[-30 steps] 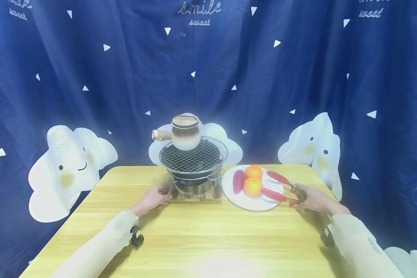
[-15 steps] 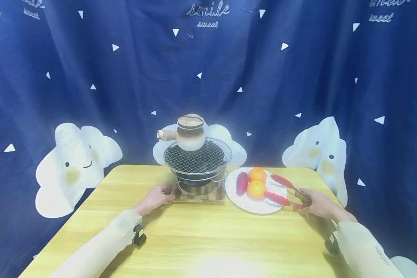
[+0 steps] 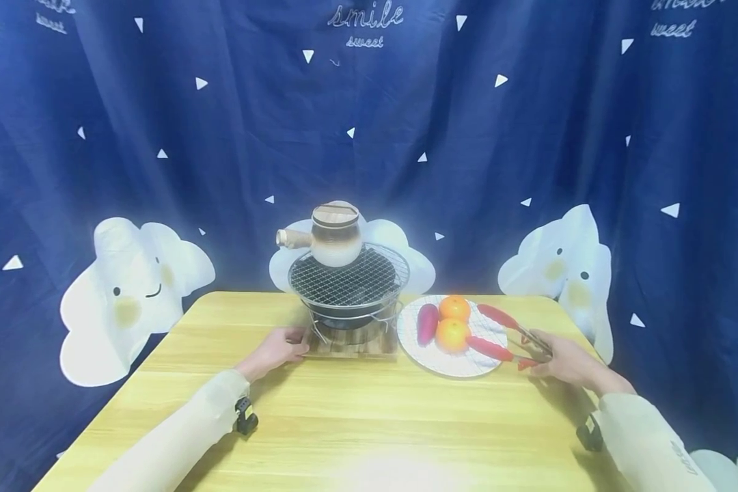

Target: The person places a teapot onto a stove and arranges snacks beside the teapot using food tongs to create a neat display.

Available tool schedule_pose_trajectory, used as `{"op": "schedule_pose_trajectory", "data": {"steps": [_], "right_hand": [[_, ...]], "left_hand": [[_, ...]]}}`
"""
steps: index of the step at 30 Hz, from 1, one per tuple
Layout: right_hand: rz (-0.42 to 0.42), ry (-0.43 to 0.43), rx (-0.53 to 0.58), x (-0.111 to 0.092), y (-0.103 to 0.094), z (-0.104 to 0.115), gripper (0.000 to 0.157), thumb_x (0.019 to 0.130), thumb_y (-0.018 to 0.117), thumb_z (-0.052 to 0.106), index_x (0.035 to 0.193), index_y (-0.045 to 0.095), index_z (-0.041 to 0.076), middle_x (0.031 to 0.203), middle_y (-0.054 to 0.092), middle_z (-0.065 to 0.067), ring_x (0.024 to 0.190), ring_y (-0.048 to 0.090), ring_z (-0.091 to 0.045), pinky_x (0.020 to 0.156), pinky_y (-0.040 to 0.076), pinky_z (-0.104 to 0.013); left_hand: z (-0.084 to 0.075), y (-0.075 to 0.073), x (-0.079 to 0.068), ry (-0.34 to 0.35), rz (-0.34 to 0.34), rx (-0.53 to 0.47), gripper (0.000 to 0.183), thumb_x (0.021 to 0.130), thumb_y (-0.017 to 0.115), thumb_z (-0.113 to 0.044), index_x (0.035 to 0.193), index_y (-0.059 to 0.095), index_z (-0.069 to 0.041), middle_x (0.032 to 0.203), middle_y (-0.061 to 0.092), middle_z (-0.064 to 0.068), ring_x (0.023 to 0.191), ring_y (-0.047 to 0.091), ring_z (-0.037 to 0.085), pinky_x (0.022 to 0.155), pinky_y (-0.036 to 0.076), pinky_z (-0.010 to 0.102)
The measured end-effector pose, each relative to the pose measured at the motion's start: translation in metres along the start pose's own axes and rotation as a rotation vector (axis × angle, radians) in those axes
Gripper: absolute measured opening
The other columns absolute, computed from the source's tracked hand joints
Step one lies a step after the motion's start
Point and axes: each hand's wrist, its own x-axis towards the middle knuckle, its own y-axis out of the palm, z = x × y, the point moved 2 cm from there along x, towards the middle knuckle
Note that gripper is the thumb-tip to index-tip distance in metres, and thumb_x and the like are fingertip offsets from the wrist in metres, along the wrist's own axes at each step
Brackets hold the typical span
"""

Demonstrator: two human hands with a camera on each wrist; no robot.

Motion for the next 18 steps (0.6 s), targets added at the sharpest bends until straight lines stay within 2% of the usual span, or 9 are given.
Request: {"op": "schedule_pose_trajectory", "data": {"steps": [7,14,18], "right_hand": [[-0.011,-0.014,-0.002,0.000,-0.005,0.003,0.093,0.071,0.090,0.023,0.142,0.044,-0.014,0.128,0.058,-0.040,0.113,0.058,-0.049,0.092,0.049,-0.063],[-0.027,-0.021,-0.038,0.000,-0.006,0.008,0.091,0.069,0.091,0.024,0.141,0.047,-0.012,0.123,0.062,-0.037,0.105,0.061,-0.042,0.088,0.051,-0.057],[-0.030,-0.028,-0.051,0.001,-0.007,0.013,0.091,0.069,0.091,0.024,0.141,0.048,-0.010,0.122,0.063,-0.036,0.104,0.062,-0.042,0.088,0.051,-0.058]], "left_hand": [[-0.002,0.000,-0.001,-0.003,0.004,0.001,0.055,0.090,0.066,0.001,0.141,0.047,0.013,0.132,0.059,0.031,0.095,0.072,0.032,0.081,0.064,0.040],[-0.001,0.000,0.000,0.001,-0.006,0.010,0.055,0.090,0.066,0.000,0.141,0.048,0.012,0.133,0.058,0.031,0.094,0.072,0.032,0.080,0.064,0.039],[-0.001,0.000,0.000,-0.006,-0.007,0.003,0.056,0.090,0.066,0.001,0.142,0.047,0.013,0.134,0.057,0.033,0.094,0.072,0.033,0.080,0.064,0.038]]}}
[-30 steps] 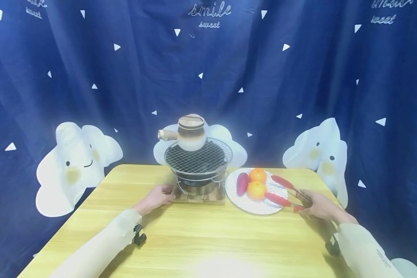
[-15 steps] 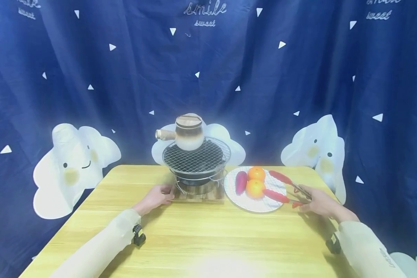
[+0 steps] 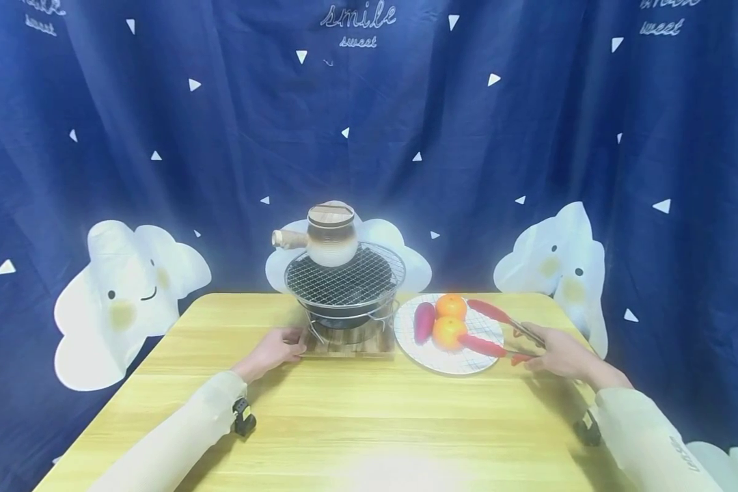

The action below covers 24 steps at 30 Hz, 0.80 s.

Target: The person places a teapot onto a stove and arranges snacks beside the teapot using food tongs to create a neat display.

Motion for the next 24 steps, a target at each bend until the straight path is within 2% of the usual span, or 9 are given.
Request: {"op": "schedule_pose_trajectory", "data": {"steps": [7,13,20,24], "right_hand": [[0.011,0.009,-0.019,0.003,-0.003,0.014,0.089,0.071,0.090,0.024,0.143,0.048,-0.006,0.121,0.064,-0.032,0.101,0.062,-0.039,0.089,0.052,-0.058],[0.001,-0.040,-0.040,0.007,-0.003,0.024,0.089,0.071,0.090,0.025,0.143,0.048,-0.006,0.124,0.065,-0.031,0.107,0.063,-0.040,0.093,0.051,-0.060],[0.009,-0.047,-0.050,0.011,-0.001,0.032,0.089,0.072,0.090,0.024,0.144,0.048,-0.007,0.129,0.062,-0.031,0.114,0.061,-0.044,0.097,0.050,-0.063],[0.017,-0.040,-0.067,0.013,-0.001,0.036,0.089,0.072,0.090,0.024,0.143,0.047,-0.008,0.129,0.062,-0.032,0.114,0.061,-0.044,0.097,0.050,-0.063]], "left_hand": [[0.000,-0.002,-0.001,0.009,0.021,-0.010,0.056,0.091,0.064,0.000,0.142,0.044,0.015,0.137,0.053,0.036,0.097,0.072,0.035,0.083,0.063,0.038],[-0.003,-0.002,-0.005,0.053,0.037,0.009,0.055,0.091,0.063,-0.001,0.140,0.045,0.018,0.132,0.055,0.037,0.093,0.073,0.031,0.079,0.064,0.036],[0.002,-0.001,0.000,-0.001,0.017,-0.018,0.056,0.090,0.065,0.001,0.141,0.047,0.013,0.134,0.057,0.032,0.098,0.071,0.034,0.082,0.064,0.038],[0.002,-0.001,0.001,-0.002,0.014,-0.012,0.056,0.089,0.066,0.002,0.141,0.048,0.013,0.133,0.058,0.031,0.096,0.071,0.032,0.080,0.064,0.038]]}}
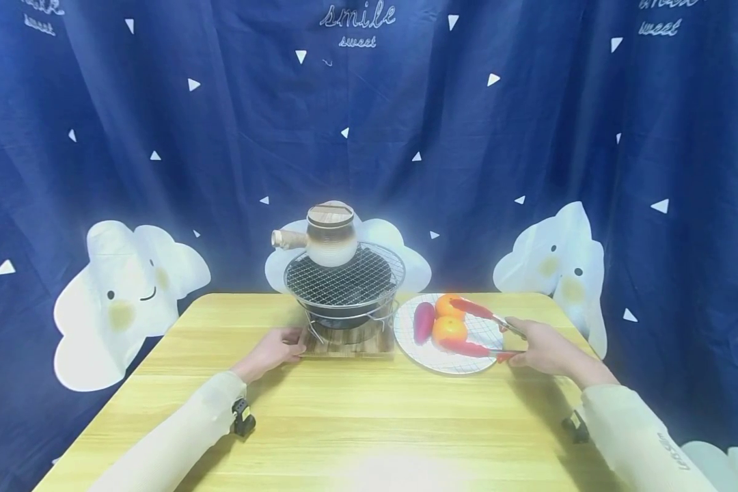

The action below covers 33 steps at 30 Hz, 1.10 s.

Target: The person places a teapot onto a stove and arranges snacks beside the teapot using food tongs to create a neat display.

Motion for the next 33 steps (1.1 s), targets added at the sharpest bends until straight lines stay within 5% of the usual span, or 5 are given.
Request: {"op": "schedule_pose_trajectory", "data": {"steps": [13,33], "right_hand": [[-0.002,0.000,-0.019,0.001,-0.002,0.009,0.084,0.072,0.090,0.020,0.139,0.050,-0.012,0.129,0.061,-0.032,0.116,0.060,-0.046,0.098,0.049,-0.064],[-0.001,0.010,-0.117,0.002,-0.008,0.013,0.081,0.072,0.089,0.028,0.136,0.056,-0.008,0.115,0.068,-0.020,0.085,0.061,-0.022,0.076,0.054,-0.045]], "left_hand": [[0.000,0.000,-0.002,-0.001,-0.001,-0.006,0.055,0.090,0.067,0.001,0.140,0.048,0.013,0.129,0.061,0.029,0.094,0.071,0.030,0.080,0.064,0.038],[0.000,0.001,-0.002,-0.010,-0.006,-0.012,0.055,0.090,0.067,0.000,0.141,0.049,0.012,0.130,0.061,0.029,0.096,0.072,0.032,0.081,0.064,0.038]]}}
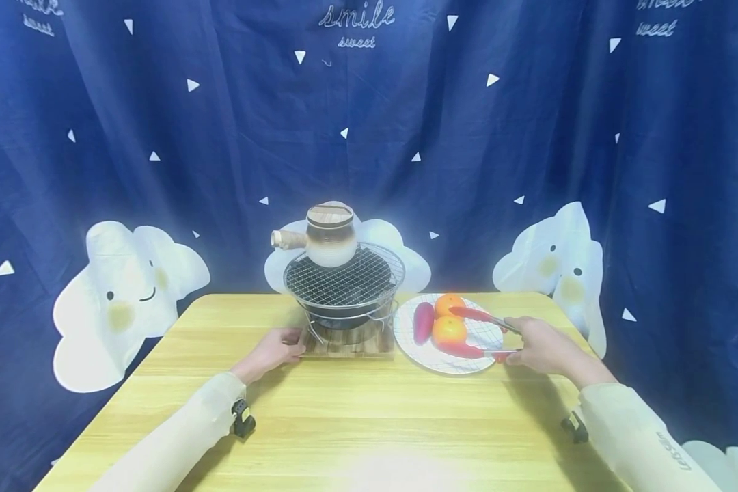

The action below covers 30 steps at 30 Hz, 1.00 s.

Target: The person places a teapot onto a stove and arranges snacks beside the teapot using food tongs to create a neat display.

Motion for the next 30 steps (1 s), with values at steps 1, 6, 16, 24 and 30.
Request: {"op": "schedule_pose_trajectory", "data": {"steps": [1,6,16,24,30], "right_hand": [[0.006,0.004,-0.003,0.0006,0.0002,-0.0001,0.081,0.072,0.089,0.028,0.136,0.056,-0.007,0.115,0.068,-0.019,0.084,0.060,-0.021,0.074,0.053,-0.043],[0.033,0.022,-0.015,0.0016,-0.0002,0.0005,0.081,0.073,0.089,0.032,0.137,0.056,-0.006,0.112,0.069,-0.016,0.080,0.057,-0.018,0.069,0.050,-0.037],[0.029,0.019,-0.030,0.0022,-0.0024,0.0018,0.077,0.074,0.088,0.034,0.135,0.058,-0.003,0.102,0.068,-0.009,0.075,0.054,-0.015,0.063,0.045,-0.032],[0.009,0.012,-0.042,0.0010,-0.0013,0.0014,0.072,0.075,0.087,0.033,0.133,0.061,0.000,0.100,0.068,-0.007,0.076,0.053,-0.015,0.062,0.044,-0.033],[0.012,0.016,-0.033,-0.0004,-0.0014,0.0021,0.070,0.076,0.086,0.033,0.133,0.062,0.002,0.091,0.065,-0.002,0.073,0.052,-0.014,0.060,0.041,-0.031]], "left_hand": [[-0.0002,-0.0002,-0.0004,-0.002,0.001,0.001,0.055,0.090,0.067,0.000,0.141,0.048,0.012,0.129,0.061,0.029,0.096,0.072,0.032,0.081,0.064,0.038],[-0.0009,-0.0006,-0.0017,-0.013,0.001,0.005,0.055,0.091,0.066,0.000,0.142,0.048,0.012,0.127,0.061,0.029,0.095,0.072,0.031,0.081,0.064,0.038],[0.0000,-0.0007,0.0004,-0.017,-0.006,-0.004,0.055,0.091,0.066,0.000,0.141,0.049,0.011,0.127,0.061,0.029,0.094,0.072,0.030,0.081,0.064,0.037],[-0.0030,-0.0008,-0.0022,-0.009,-0.005,0.005,0.055,0.090,0.066,0.000,0.141,0.048,0.012,0.127,0.061,0.029,0.094,0.072,0.031,0.081,0.064,0.038],[-0.0028,-0.0003,-0.0026,-0.011,-0.007,0.005,0.055,0.091,0.066,0.000,0.141,0.048,0.012,0.128,0.061,0.029,0.093,0.072,0.030,0.080,0.064,0.037]]}}
